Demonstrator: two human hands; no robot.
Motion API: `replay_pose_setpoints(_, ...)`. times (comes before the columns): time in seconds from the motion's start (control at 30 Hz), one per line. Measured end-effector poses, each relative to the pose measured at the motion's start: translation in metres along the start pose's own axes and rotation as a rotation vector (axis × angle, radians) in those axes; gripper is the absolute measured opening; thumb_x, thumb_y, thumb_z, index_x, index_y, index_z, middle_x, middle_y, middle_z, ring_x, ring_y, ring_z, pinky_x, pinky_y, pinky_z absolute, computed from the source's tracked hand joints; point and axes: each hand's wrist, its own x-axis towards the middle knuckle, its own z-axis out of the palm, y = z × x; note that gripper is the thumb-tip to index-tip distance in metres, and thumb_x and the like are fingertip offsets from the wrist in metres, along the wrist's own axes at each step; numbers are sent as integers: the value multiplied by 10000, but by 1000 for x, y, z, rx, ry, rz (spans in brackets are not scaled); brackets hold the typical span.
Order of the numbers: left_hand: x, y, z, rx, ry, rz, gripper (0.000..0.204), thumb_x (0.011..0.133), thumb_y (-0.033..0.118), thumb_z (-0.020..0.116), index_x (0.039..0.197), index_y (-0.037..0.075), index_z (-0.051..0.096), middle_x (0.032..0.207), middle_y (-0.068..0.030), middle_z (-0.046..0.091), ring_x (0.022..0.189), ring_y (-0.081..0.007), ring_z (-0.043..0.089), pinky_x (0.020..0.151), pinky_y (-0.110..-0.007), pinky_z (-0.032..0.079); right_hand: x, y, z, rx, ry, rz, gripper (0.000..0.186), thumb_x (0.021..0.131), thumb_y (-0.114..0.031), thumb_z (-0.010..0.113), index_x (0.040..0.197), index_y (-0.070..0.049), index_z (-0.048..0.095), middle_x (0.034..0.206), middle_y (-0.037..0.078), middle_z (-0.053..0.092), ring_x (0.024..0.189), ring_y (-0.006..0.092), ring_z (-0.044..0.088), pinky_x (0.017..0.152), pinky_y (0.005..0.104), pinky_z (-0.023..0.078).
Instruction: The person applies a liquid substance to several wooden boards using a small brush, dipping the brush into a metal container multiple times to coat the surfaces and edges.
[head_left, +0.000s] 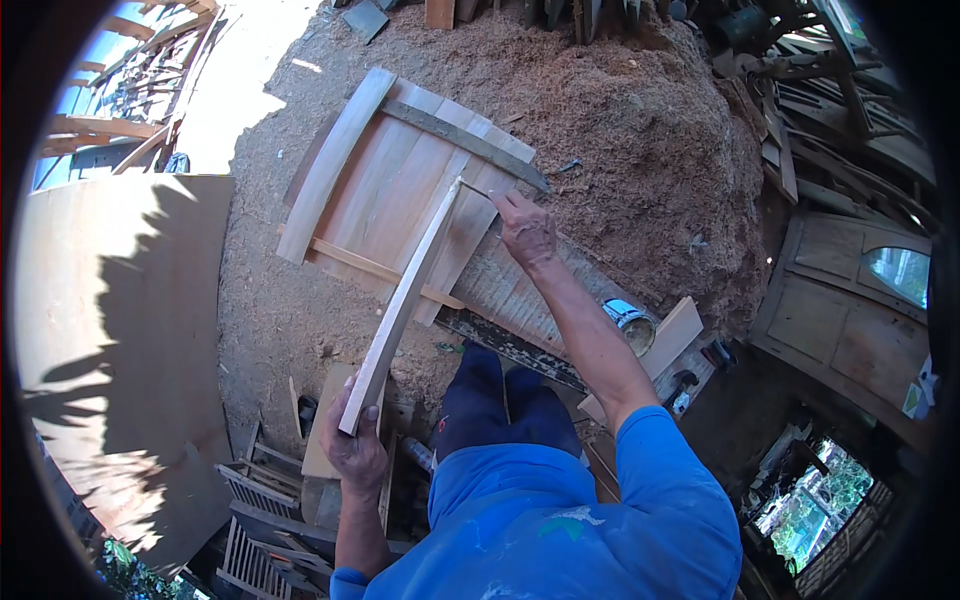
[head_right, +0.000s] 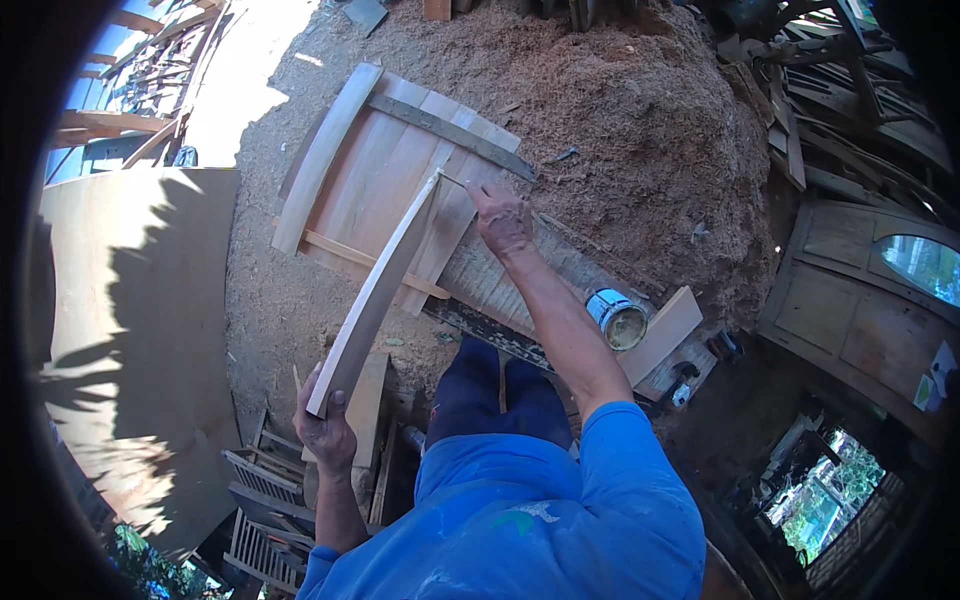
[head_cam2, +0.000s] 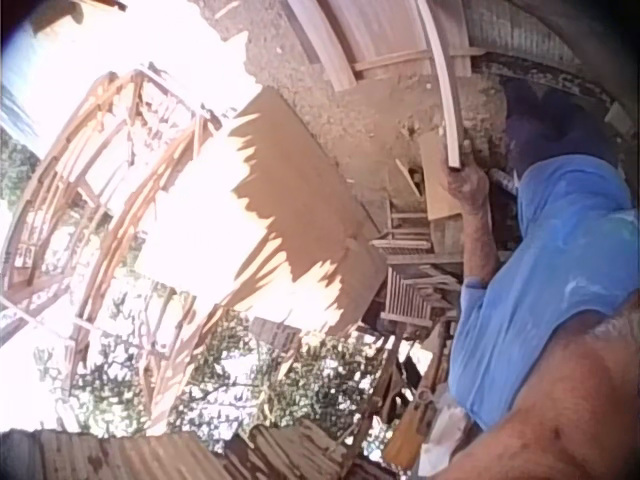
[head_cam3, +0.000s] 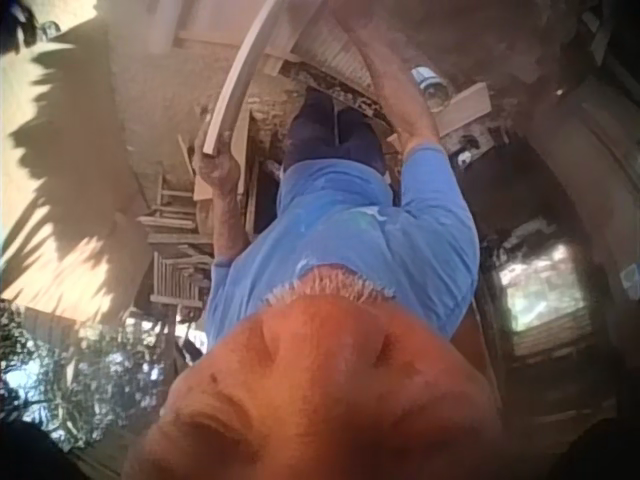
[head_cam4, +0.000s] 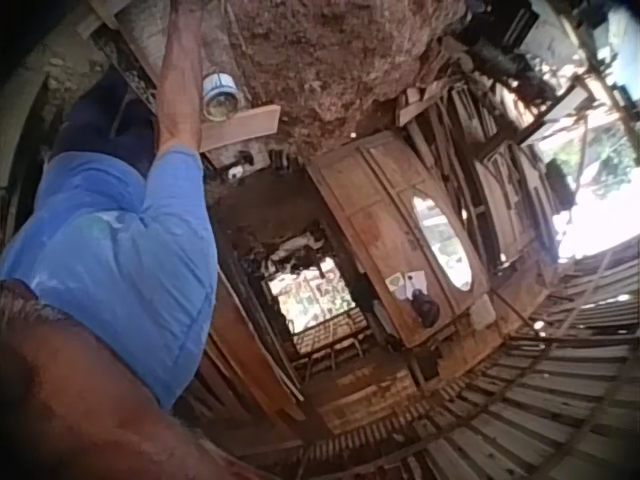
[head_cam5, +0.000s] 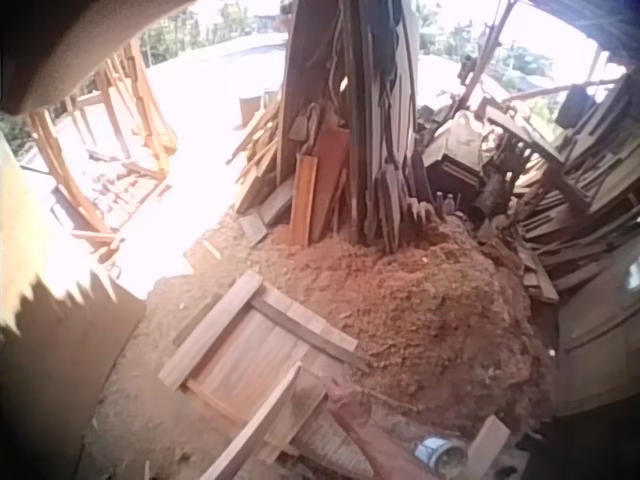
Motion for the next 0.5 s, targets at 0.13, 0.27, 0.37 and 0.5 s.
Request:
replay_pose_setpoints(0.13,1,0,-1,9,17,8,388,974,101,670,1321,-50,583,1282,-209,652,1172,-273,638,1017,-410,499,-10,-1,-3,-60,40,-173,339,853,-66,591,1169,-139,689,994,118,617,896,319,667,717,451,558)
replay_pose_setpoints(0.27,3,2,0,-7,12,61,388,970,97,675,1315,-54,585,1275,-205,655,1168,-270,639,1012,-406,498,5,7,-6,42,13,-51,289,863,-71,579,1111,-151,703,1034,114,602,941,316,652,751,437,557)
replay_pose_setpoints(0.37,0,-2,-2,-8,12,62,383,968,92,678,1309,-55,588,1266,-204,660,1161,-269,643,1013,-404,495,16,11,1,86,19,-40,270,865,-78,577,1086,-156,709,1016,109,601,936,312,647,766,435,556)
replay_pose_setpoints(0.5,2,-3,-2,16,-12,66,382,966,86,679,1307,-59,588,1263,-204,663,1151,-268,648,1013,-403,495,25,19,5,63,-38,-215,267,878,-89,555,1085,-158,710,1013,116,602,964,329,647,773,446,555)
